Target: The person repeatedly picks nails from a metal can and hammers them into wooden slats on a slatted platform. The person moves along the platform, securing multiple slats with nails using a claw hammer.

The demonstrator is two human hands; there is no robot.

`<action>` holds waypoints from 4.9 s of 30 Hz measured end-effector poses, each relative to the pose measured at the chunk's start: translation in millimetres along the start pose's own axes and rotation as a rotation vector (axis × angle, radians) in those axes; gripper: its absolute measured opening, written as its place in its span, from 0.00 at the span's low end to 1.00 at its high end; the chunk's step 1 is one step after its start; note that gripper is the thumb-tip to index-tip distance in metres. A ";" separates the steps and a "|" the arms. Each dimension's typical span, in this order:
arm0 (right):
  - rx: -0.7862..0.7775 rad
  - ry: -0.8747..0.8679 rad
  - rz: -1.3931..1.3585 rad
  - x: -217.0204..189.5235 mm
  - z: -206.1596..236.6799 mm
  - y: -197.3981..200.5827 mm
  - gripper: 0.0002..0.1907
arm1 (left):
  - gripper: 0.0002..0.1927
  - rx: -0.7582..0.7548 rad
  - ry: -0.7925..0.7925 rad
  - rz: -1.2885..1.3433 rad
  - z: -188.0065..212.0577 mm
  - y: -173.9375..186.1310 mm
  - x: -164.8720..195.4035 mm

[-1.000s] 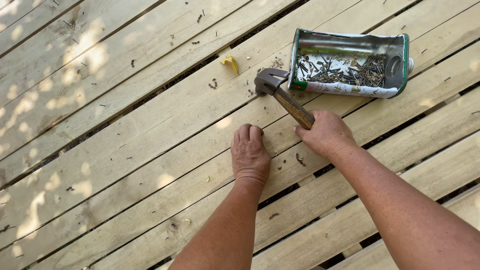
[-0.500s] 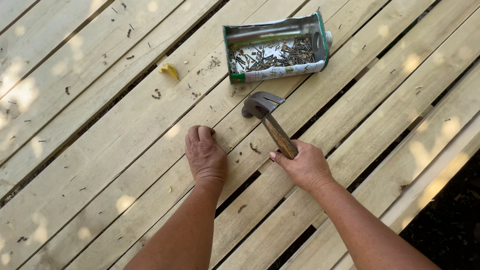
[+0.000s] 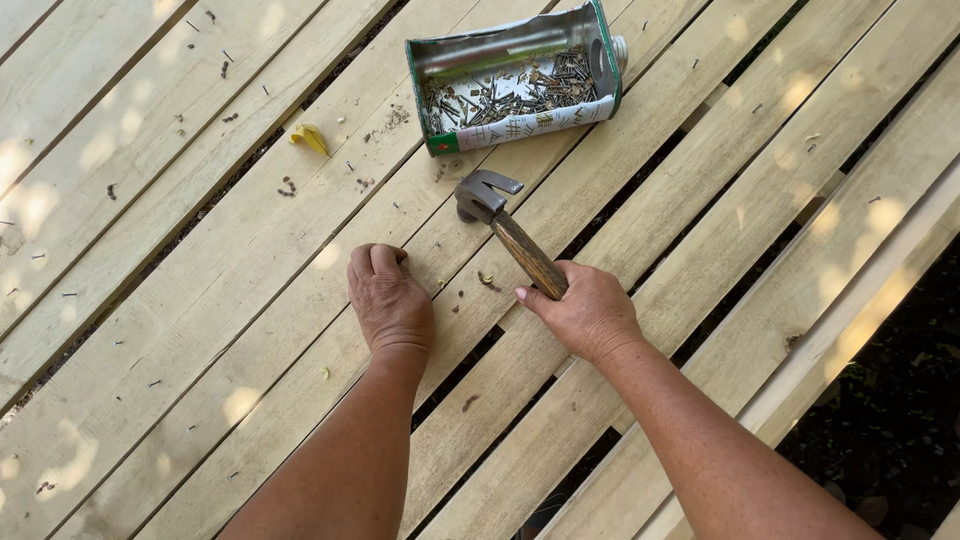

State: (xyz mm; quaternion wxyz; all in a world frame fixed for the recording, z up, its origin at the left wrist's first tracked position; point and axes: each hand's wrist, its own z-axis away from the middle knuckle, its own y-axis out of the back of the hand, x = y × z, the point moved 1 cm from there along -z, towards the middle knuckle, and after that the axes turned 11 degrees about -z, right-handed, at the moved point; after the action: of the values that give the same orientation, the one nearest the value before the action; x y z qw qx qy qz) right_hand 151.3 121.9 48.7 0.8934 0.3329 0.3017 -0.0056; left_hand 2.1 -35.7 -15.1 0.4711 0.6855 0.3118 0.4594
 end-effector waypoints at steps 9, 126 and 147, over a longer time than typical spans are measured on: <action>-0.032 -0.025 -0.018 -2.2 2.5 0.8 0.24 | 0.04 -0.062 0.015 -0.055 -3.4 4.3 4.6; 0.496 -0.425 -0.467 62.5 97.6 -115.1 0.18 | 0.06 -0.310 -0.459 0.484 -1.1 -10.4 60.5; 0.498 -0.393 -0.637 26.3 111.8 -106.3 0.22 | 0.05 -0.253 -0.581 0.407 3.1 -11.5 62.2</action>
State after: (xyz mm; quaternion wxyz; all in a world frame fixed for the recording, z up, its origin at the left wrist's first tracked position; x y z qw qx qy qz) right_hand 210.3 -22.7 38.1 0.7800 0.4209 0.2033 -0.4161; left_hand 28.9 20.8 -5.3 0.5197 0.7717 -0.0368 0.3649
